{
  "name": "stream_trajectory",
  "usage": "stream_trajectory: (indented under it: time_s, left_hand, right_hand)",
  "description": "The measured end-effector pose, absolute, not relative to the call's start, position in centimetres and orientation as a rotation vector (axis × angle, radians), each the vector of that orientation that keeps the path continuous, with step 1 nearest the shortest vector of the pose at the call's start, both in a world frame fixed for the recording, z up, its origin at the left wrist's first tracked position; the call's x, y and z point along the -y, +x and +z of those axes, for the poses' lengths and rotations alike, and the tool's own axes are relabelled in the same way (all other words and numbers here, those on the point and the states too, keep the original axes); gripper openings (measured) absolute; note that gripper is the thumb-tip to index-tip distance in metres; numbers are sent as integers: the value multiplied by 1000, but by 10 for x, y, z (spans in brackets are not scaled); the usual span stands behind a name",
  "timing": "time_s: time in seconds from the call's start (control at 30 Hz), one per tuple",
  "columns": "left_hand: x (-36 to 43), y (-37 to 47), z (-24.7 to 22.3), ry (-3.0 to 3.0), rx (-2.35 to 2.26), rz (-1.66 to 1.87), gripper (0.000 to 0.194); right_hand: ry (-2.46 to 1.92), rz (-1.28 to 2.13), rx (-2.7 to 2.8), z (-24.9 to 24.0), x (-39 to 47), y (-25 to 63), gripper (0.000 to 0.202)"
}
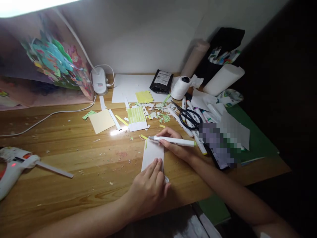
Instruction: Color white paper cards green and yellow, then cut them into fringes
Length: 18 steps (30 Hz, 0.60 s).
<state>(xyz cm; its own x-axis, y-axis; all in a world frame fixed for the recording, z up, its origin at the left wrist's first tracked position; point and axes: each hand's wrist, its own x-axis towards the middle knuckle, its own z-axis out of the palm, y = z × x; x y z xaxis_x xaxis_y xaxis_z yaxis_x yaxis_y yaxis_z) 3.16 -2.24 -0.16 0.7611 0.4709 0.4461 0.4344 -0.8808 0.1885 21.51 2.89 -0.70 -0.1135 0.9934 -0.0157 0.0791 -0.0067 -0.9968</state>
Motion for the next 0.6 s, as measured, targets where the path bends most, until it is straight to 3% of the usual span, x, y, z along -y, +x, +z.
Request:
stream_trajectory:
  time_s: [0.6]
  left_hand:
    - [26,36,-6,2859,-766,792,31]
  right_hand:
    - [-1321,1161,1526,-14,-21,216,16]
